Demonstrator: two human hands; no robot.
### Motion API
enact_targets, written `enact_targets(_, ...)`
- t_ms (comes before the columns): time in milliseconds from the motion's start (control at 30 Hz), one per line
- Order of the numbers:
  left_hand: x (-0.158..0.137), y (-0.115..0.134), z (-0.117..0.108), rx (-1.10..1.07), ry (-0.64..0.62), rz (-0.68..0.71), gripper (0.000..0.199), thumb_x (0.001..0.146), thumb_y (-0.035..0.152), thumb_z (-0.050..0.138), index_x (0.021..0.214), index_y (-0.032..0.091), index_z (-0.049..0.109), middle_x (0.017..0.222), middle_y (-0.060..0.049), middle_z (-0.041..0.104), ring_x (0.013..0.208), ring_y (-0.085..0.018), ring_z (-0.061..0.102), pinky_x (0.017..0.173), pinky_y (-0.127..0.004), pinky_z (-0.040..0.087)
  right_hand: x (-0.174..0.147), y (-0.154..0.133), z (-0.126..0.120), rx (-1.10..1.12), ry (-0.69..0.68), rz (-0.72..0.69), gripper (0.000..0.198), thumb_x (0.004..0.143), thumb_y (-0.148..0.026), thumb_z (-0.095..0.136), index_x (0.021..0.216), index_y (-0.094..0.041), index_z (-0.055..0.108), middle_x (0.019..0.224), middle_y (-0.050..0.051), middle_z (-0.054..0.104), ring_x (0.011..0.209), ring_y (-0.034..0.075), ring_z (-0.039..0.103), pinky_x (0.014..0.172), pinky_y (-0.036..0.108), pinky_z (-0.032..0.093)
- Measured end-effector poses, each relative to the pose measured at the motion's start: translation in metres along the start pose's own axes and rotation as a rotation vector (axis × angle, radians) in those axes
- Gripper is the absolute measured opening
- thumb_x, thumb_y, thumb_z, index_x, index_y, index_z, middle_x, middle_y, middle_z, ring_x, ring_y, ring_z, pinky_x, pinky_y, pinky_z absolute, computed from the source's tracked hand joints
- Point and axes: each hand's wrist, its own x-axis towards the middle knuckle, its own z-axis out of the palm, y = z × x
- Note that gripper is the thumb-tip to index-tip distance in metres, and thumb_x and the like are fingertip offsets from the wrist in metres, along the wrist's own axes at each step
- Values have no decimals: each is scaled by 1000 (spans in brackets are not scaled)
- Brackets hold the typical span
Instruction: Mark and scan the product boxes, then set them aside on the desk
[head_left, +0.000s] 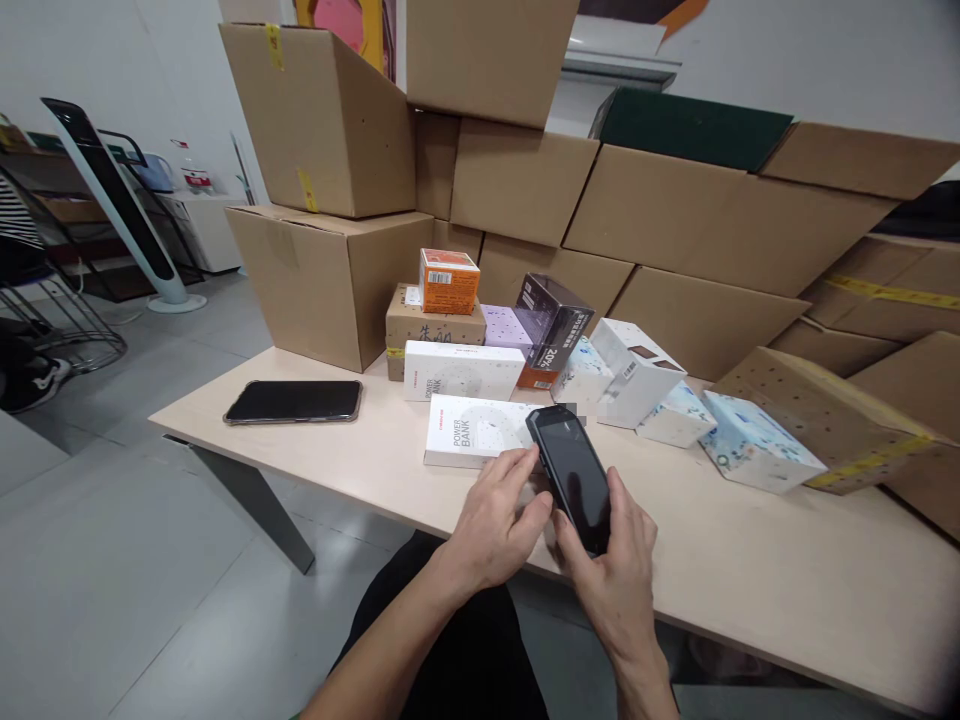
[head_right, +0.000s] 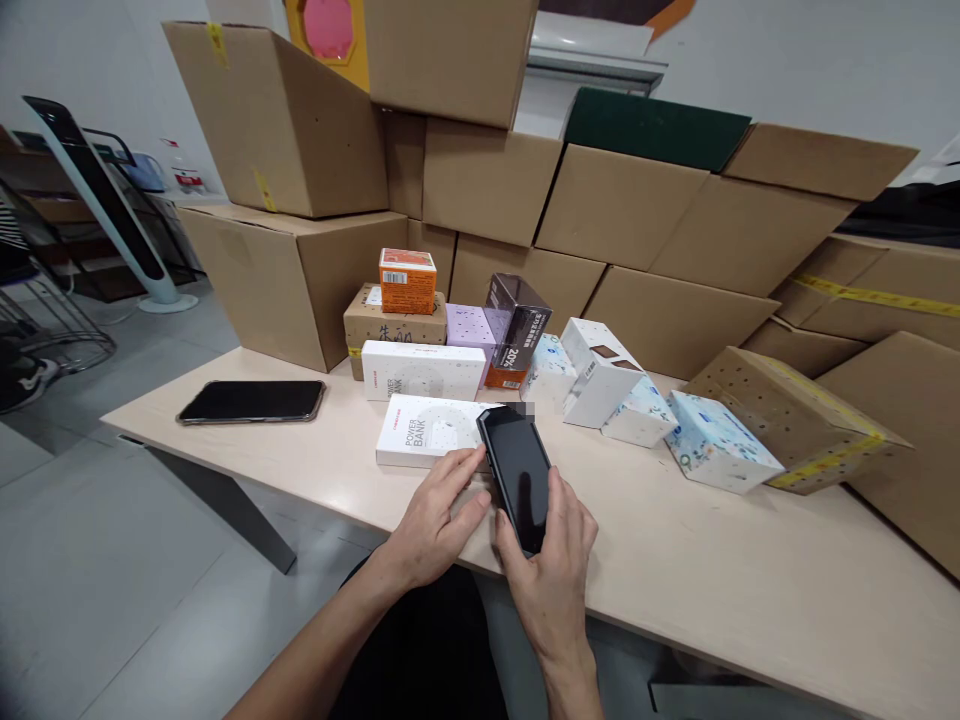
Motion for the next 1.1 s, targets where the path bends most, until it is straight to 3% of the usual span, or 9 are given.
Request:
enact_targets(467,-2,0,0,-30,28,10,51,94,26,52,144,17,48,140,-12,55,131,-25,50,114,-44,42,0,-1,-4,36,-51,34,78,90,-46,60,156,-24,23,140,17,51,124,33,48,97,54,44)
enact_targets(967,-2,0,1,-102,145,1,45,93,23,54,137,20,55,131,-11,61,120,-24,58,103,-41,50,-1,-2,-3,18,-43,13,77,90,-47,58,155,-23,23,141,18,50,122,34,48,97,56,42)
enact_targets(1100,-2,-4,2,-87,190,9,43,92,22,54,135,19,56,125,-11,63,112,-23,61,97,-40,53,-1,-3,-7,44,-24,90,76,89,-49,58,154,-22,27,137,18,52,121,35,49,96,55,43)
